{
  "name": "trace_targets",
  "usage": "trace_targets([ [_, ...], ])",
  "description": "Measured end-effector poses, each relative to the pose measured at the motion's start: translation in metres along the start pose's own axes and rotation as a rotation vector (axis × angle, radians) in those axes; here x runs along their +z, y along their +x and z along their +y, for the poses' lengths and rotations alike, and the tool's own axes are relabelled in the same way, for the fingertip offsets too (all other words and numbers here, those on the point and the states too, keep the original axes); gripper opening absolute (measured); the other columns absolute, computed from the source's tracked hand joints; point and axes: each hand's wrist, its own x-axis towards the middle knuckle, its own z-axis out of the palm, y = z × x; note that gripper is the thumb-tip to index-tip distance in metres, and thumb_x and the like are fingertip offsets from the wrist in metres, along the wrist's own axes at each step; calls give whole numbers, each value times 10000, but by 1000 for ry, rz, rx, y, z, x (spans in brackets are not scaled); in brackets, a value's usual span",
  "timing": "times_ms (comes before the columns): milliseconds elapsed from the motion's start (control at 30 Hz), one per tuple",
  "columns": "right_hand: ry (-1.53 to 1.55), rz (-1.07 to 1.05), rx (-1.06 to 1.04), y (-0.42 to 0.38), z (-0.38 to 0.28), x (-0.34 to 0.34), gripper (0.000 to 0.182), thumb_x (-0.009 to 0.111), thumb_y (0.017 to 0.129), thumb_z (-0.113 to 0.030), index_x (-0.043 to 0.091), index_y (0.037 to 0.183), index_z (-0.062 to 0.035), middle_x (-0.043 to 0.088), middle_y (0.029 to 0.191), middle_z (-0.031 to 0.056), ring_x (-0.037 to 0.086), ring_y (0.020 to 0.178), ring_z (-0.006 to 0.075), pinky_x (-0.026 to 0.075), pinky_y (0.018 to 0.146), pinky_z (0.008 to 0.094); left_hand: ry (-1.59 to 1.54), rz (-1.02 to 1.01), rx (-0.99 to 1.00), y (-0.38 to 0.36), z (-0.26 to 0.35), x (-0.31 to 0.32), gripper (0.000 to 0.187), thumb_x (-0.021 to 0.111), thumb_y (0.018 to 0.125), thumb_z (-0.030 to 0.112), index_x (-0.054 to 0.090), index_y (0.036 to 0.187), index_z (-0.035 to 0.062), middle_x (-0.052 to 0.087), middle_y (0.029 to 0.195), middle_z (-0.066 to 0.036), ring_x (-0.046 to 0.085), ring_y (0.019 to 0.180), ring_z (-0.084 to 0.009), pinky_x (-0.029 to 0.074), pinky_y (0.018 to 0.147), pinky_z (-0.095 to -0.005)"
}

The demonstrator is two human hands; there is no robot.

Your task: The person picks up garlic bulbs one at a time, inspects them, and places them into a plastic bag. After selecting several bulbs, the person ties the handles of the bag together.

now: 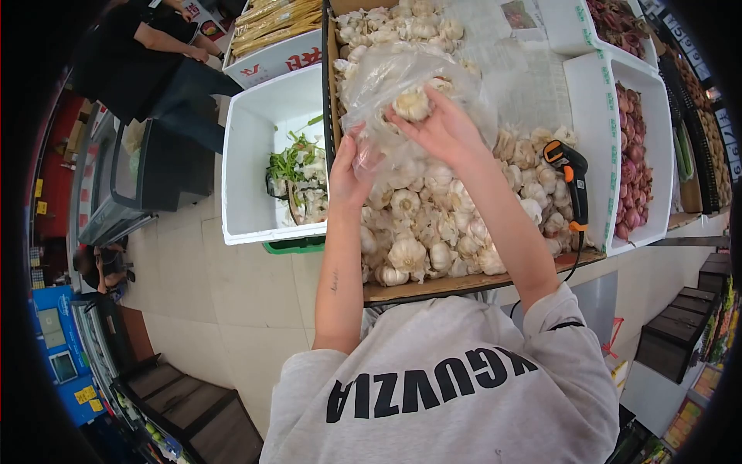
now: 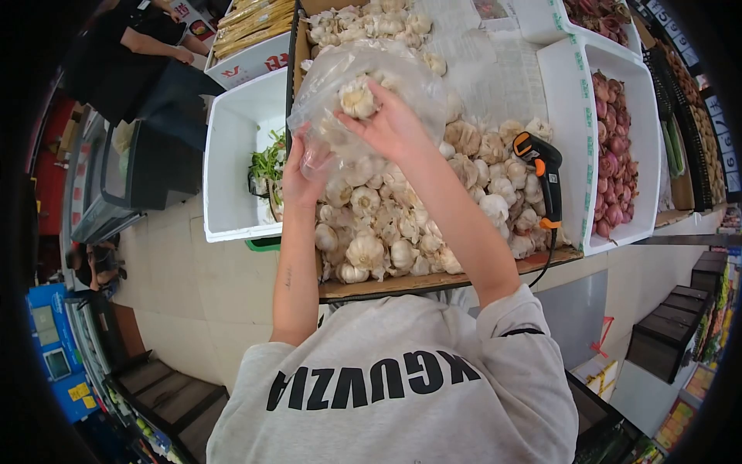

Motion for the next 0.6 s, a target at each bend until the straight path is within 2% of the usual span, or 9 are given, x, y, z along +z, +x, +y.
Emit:
trace_targets([
  [67, -29, 32, -73, 22, -1, -6, 333, 345, 833, -181, 294, 1092, 22, 341, 1118, 187, 365, 1035, 291, 350, 869, 416, 5, 27, 4, -1, -2, -1, 325, 404, 818, 270, 390, 1087, 88, 502, 899, -31, 493, 799, -140, 419, 696, -315],
  [133, -95, 108, -36, 37, -1, -10, 262, 420, 780, -75, 343, 1016, 9, 414, 1010, 147, 429, 945, 259, 367, 850, 375, -48, -23, 17, 0, -1, -1, 328, 396, 820, 277, 388, 1093, 95, 504, 875, -25, 495, 762, -140, 416, 694, -332],
  [233, -190, 61, -50, 45, 0, -8, 236, 424, 768, -63, 375, 987, 9, 433, 977, 128, 432, 945, 235, 351, 864, 352, -72, -81, 16, 0, 2, 8, 334, 389, 822, 283, 385, 1101, 100, 502, 876, -19, 495, 762, -139, 416, 683, -339],
  [267, -189, 59, -56, 44, -1, -8, 236, 424, 768, -63, 375, 987, 9, 433, 977, 128, 432, 945, 235, 351, 864, 352, 0, 53, 32, -2, 0, 13, 339, 380, 825, 286, 381, 1108, 99, 508, 837, -14, 489, 732, -132, 418, 665, -329],
  [300, -240, -28, -67, 39, -3, -3, 234, 441, 763, -76, 385, 975, 5, 438, 985, 127, 434, 951, 224, 349, 865, 339, 1, 49, 29, -1, 0, 11, 339, 380, 825, 286, 381, 1108, 99, 508, 837, -14, 489, 732, -132, 418, 665, -329],
  [367, -289, -102, -77, 24, -8, 4, 233, 458, 758, -89, 396, 964, 1, 443, 994, 125, 435, 957, 212, 346, 865, 326, -51, -108, 0, -1, -2, 4, 337, 367, 829, 291, 383, 1104, 95, 507, 765, -3, 476, 705, -130, 409, 670, -323],
  [433, -563, -144, -157, 3, -18, 9, 260, 434, 781, -122, 452, 984, 38, 497, 979, 122, 478, 931, 212, 361, 849, 305, -70, -78, -12, 0, -3, 4, 333, 363, 830, 293, 386, 1099, 98, 497, 727, 0, 468, 695, -126, 403, 673, -319],
  [467, -563, -136, -157, -12, -24, 11, 260, 434, 781, -122, 452, 984, 38, 497, 979, 122, 478, 931, 212, 361, 849, 305, -82, -52, -18, 0, -3, 5, 328, 360, 832, 294, 390, 1095, 100, 486, 690, 3, 461, 684, -123, 397, 677, -315],
  [600, -1011, -152, -49, -82, -53, 5, 203, 494, 748, -137, 546, 876, 11, 552, 844, 92, 526, 825, 167, 410, 736, 251, -93, -111, -24, 0, -1, 7, 297, 356, 833, 302, 417, 1058, 118, 406, 601, 17, 414, 617, -109, 381, 648, -296],
])
